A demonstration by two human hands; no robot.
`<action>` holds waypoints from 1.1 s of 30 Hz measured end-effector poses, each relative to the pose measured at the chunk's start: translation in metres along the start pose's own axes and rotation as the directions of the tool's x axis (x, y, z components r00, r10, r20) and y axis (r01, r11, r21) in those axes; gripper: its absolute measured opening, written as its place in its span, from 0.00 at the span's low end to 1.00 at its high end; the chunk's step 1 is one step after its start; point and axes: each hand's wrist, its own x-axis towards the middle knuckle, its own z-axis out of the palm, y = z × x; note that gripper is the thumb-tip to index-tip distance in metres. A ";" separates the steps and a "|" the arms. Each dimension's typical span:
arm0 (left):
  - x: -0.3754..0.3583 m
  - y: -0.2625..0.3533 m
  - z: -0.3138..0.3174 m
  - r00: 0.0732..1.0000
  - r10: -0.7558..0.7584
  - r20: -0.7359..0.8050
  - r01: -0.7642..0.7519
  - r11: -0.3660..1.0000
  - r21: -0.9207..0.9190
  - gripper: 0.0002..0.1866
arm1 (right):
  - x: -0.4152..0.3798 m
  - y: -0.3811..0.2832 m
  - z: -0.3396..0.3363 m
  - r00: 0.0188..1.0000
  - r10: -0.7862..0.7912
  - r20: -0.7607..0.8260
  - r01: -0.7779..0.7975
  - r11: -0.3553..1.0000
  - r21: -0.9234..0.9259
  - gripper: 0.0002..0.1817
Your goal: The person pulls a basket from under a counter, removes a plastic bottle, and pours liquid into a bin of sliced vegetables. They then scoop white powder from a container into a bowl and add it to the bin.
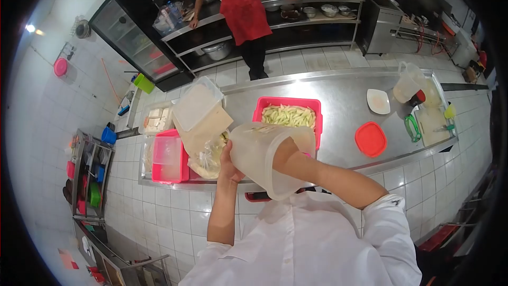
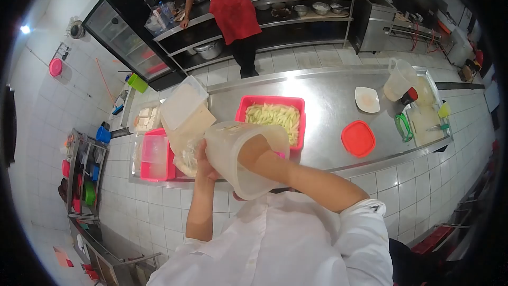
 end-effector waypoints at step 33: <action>0.005 0.007 0.004 1.000 0.009 0.023 -0.005 0.984 -0.176 0.41 | 0.051 -0.012 -0.078 0.643 0.244 0.726 -0.615 0.729 0.300 0.11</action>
